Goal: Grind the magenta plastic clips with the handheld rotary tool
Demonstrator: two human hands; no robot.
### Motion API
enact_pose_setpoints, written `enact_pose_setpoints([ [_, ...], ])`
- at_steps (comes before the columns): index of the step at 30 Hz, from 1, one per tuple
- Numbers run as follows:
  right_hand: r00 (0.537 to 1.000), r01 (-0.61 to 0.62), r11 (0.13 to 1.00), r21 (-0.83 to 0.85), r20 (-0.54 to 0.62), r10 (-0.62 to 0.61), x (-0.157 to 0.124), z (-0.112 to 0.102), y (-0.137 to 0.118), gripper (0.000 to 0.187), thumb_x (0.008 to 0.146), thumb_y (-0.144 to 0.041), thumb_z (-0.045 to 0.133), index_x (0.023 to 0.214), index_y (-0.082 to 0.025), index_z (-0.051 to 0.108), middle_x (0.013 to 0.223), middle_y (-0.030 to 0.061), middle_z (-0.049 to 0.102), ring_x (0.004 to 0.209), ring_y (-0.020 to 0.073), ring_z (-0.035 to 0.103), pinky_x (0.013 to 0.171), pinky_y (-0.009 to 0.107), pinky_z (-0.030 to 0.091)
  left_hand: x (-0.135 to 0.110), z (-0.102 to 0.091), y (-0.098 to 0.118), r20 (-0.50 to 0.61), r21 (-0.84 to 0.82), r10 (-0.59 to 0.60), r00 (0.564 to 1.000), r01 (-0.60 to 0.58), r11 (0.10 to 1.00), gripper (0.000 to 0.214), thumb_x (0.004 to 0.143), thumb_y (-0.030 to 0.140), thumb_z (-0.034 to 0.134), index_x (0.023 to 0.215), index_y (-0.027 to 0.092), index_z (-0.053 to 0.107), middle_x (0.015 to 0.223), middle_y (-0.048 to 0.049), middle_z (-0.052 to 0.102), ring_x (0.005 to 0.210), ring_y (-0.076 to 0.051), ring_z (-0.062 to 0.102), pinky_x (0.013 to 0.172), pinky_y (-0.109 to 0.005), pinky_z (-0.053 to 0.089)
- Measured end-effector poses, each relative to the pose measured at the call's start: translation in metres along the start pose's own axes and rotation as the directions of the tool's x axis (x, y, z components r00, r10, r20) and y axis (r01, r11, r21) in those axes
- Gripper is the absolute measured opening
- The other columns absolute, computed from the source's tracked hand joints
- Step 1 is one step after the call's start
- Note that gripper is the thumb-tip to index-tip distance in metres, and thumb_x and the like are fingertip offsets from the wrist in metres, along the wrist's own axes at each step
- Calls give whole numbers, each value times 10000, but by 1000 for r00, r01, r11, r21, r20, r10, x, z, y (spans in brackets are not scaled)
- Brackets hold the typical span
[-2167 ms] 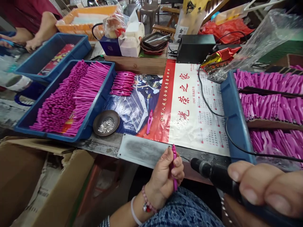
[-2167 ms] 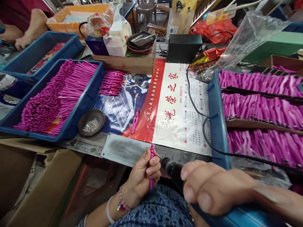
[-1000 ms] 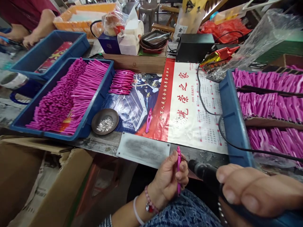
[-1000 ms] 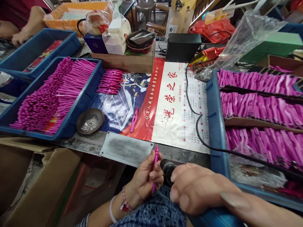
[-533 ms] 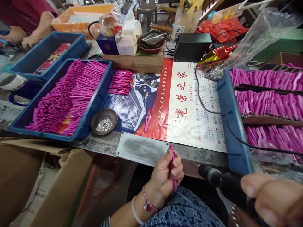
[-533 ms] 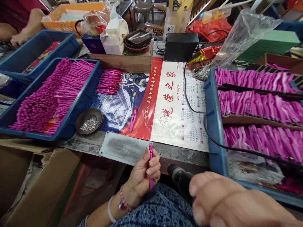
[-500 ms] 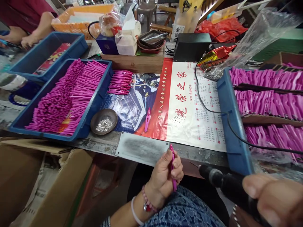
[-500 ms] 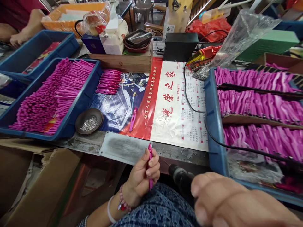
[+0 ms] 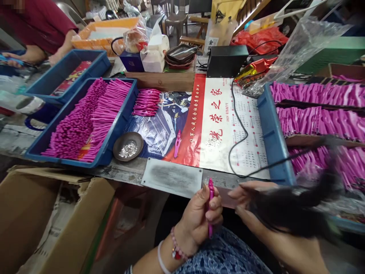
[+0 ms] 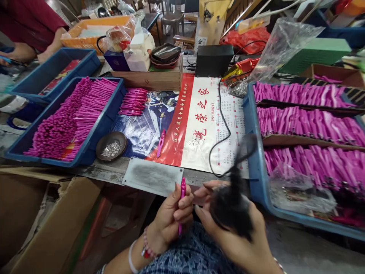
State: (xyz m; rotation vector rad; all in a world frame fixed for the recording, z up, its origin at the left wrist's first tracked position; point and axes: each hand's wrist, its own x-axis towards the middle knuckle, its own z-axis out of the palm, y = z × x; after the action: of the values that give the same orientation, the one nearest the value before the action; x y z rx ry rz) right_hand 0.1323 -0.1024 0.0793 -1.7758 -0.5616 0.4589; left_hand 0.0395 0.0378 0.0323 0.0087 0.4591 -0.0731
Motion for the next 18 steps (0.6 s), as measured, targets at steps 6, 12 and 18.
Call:
enact_pose_setpoints([
  [6, 986, -24, 996, 87, 167, 9, 8, 16, 6, 228, 874, -279, 733, 1083, -299, 641, 999, -27, 739, 873, 159, 726, 782, 180, 599, -3, 1, -8, -19, 66, 44, 999, -42, 997, 407, 700, 420, 858, 798, 140, 579, 529, 92, 404, 368, 3, 276, 372, -110, 185],
  [12, 986, -78, 991, 110, 157, 60, 12, 13, 12, 219, 861, -301, 751, 1049, -231, 664, 985, 22, 743, 873, 196, 726, 785, 228, 611, -7, 9, -9, 23, 213, 139, 990, -141, 967, 378, 742, 416, 828, 797, 171, 545, 504, 86, 442, 334, -13, 287, 349, -139, 171],
  [18, 977, -147, 977, 154, 179, 118, 13, 12, 19, 267, 852, -354, 758, 1060, -224, 653, 1013, 41, 739, 904, 212, 723, 810, 257, 605, -4, 3, -8, -15, 187, 10, 1000, -7, 982, 398, 729, 459, 828, 809, 171, 566, 511, 78, 477, 327, -22, 306, 354, -155, 172],
])
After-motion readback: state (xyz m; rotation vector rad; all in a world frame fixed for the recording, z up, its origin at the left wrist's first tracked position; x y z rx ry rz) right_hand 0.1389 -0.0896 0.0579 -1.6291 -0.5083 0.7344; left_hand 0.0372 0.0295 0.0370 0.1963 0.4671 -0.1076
